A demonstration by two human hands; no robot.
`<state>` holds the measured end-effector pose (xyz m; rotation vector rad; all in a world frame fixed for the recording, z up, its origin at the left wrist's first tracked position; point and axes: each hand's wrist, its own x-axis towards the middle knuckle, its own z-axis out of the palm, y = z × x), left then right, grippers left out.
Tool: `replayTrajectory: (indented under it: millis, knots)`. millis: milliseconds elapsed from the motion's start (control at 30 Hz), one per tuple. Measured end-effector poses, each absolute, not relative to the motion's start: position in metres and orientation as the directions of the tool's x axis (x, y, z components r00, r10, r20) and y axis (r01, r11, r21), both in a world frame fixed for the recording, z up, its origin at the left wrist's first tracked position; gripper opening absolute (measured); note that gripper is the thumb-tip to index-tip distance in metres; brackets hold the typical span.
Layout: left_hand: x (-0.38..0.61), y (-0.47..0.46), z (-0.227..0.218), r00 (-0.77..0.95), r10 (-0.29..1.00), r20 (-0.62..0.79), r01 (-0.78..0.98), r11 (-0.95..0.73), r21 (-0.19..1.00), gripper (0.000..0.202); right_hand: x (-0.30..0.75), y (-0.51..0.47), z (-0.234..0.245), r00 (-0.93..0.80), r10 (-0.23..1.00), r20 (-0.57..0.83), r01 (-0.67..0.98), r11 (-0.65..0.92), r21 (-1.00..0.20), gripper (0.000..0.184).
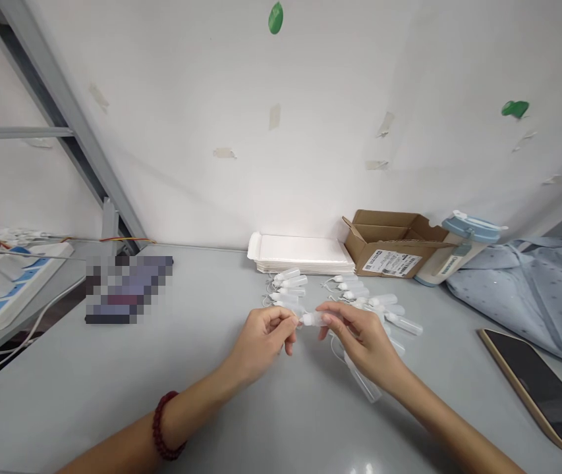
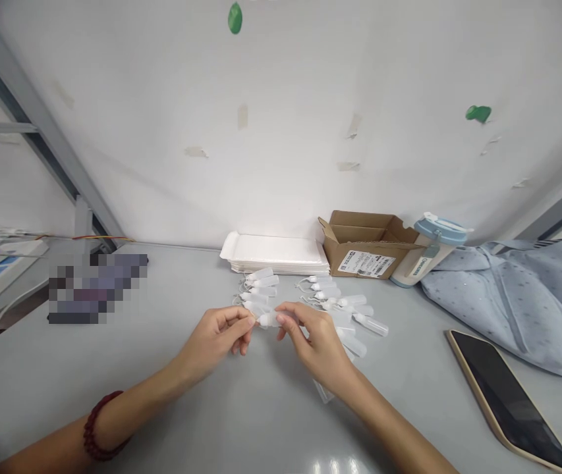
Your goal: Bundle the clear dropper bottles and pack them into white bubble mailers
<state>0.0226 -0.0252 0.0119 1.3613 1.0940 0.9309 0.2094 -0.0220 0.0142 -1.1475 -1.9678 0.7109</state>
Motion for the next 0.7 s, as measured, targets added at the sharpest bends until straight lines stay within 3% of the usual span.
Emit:
replayTrajectory:
  millis: [133,333,433,567,700]
  knots:
    - [0.021,-0.021,0.013,0.264,0.964,-0.007,0.079,-0.014,0.997,0.033,0.212,-0.019,0.021,-0.318,0.902,0.293,0.471,0.418,-0.777,0.025]
    - [0.019,-0.018,0.008,0.290,0.957,-0.013,0.177,-0.040,0.983,0.022,0.212,-0.015,0.018,-0.338,0.894,0.293,0.492,0.433,-0.755,0.028]
    - [0.013,-0.010,0.003,0.267,0.964,0.023,0.243,-0.091,0.966,0.022,0.226,0.001,0.015,-0.345,0.865,0.364,0.552,0.500,-0.667,0.026]
    - [0.003,0.005,-0.006,0.145,0.976,0.163,0.428,-0.210,0.879,0.022,0.267,0.034,0.006,-0.110,0.833,0.543,0.732,0.437,-0.523,0.025]
    - [0.001,0.016,-0.014,0.065,0.969,0.237,0.535,-0.235,0.811,0.024,0.298,0.058,-0.004,-0.195,0.848,0.493,0.837,0.406,-0.368,0.022]
